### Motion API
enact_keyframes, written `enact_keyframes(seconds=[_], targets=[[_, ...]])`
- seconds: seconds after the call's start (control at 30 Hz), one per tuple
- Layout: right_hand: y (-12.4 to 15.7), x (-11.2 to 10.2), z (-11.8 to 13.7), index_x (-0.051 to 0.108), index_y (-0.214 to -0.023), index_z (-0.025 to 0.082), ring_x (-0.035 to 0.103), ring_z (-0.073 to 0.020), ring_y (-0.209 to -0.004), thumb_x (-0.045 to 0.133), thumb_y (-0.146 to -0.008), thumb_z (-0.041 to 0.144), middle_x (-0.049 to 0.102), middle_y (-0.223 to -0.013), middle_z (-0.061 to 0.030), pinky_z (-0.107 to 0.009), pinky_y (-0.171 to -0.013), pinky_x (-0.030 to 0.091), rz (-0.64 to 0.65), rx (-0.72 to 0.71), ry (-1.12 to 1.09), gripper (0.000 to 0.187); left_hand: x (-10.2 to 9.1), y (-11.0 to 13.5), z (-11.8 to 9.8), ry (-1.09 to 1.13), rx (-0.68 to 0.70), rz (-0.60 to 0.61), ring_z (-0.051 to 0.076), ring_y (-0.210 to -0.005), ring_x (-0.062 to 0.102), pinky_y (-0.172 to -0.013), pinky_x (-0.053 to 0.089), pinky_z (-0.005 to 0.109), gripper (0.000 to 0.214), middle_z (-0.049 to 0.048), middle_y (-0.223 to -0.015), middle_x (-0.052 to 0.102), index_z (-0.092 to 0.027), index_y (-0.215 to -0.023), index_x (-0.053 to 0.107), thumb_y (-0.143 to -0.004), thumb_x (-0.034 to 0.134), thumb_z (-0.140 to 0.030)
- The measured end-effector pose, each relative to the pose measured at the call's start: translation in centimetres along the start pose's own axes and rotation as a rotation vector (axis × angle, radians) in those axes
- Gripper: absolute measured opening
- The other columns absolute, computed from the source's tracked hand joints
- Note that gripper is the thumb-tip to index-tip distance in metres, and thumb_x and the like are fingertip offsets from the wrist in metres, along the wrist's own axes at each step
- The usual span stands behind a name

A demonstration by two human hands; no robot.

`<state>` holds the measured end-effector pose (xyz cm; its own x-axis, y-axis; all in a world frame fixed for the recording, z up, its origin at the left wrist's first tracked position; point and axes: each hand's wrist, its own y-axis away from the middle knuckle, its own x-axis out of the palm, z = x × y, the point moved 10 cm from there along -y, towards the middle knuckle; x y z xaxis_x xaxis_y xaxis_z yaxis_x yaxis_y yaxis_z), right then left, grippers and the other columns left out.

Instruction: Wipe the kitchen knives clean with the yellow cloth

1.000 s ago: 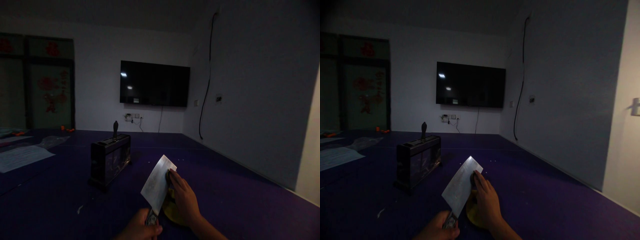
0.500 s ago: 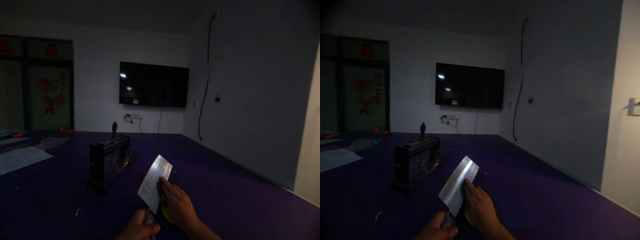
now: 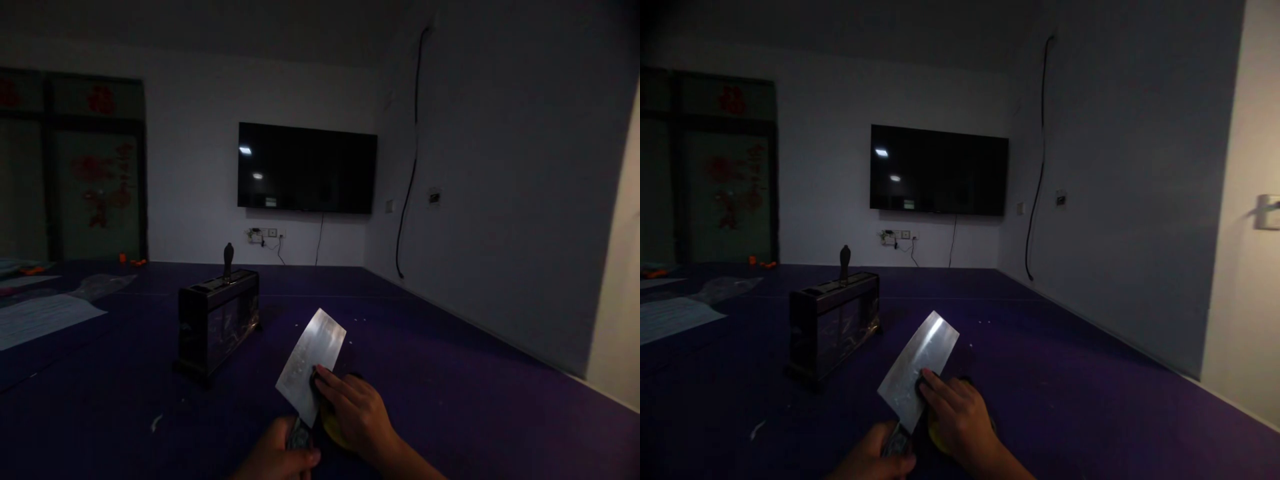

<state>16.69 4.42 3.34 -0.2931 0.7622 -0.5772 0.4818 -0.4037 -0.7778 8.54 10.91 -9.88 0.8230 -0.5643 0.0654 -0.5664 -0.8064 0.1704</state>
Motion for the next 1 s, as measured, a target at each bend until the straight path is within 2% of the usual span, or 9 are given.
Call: enact_keyframes(seconds=[0.17,0.4,0.57,0.83,1.0], targets=[[0.0,0.0,-0.9,0.059,-0.113,0.02,0.06,-0.0132,-0.066,0.033,-0.08,0.004,0.057,-0.121,-0.0054,-0.028,-0.06,0.05,0.023,0.066,0.003,0.044,0.4,0.1,-0.3,-0.044,0.031,0.054,0.008,-0.048,0.046,-0.048,0.031,0.021,0.052,-0.0035,-0.058,0.052,-0.015,-0.083,0.047,-0.049,0.075,-0.043],[0.4,0.0,-2.9,0.058,-0.115,0.02,0.06,-0.0151,-0.07,0.037,-0.078,0.006,0.054,-0.125,-0.0048,-0.03,-0.066,0.052,0.012,0.192,0.063,0.045,0.5,0.5,-1.1,-0.148,0.044,0.065,0.007,-0.049,0.045,-0.049,0.03,0.02,0.041,-0.0033,-0.057,0.053,-0.015,-0.077,0.05,-0.055,0.072,-0.042],[0.2,-0.5,-3.6,0.061,-0.11,0.018,0.06,-0.021,-0.092,0.042,-0.074,0.008,0.059,-0.116,-0.0082,-0.032,-0.077,0.052,-0.037,0.305,0.122,0.042,0.6,0.5,-0.9,-0.149,0.047,0.078,0.007,-0.049,0.044,-0.049,0.03,0.02,0.041,-0.0038,-0.055,0.053,-0.016,-0.076,0.049,-0.056,0.071,-0.044],[0.6,0.3,-3.2,0.057,-0.117,0.021,0.061,-0.0187,-0.093,0.038,-0.076,0.004,0.06,-0.115,-0.0057,-0.03,-0.08,0.053,-0.04,0.277,0.115,0.048,0.5,0.6,-1.2,-0.194,-0.005,0.06,0.007,-0.047,0.042,-0.049,0.03,0.021,0.04,-0.0035,-0.055,0.051,-0.016,-0.073,0.047,-0.054,0.073,-0.041],[0.3,0.3,-2.8,0.051,-0.124,0.021,0.062,-0.0181,-0.092,0.035,-0.075,0.002,0.059,-0.117,-0.006,-0.028,-0.081,0.052,-0.024,0.229,0.098,0.055,0.6,0.7,-1.8,-0.149,0.054,0.056,0.008,-0.049,0.044,-0.05,0.029,0.022,0.041,-0.003,-0.056,0.051,-0.016,-0.072,0.048,-0.055,0.072,-0.044]])
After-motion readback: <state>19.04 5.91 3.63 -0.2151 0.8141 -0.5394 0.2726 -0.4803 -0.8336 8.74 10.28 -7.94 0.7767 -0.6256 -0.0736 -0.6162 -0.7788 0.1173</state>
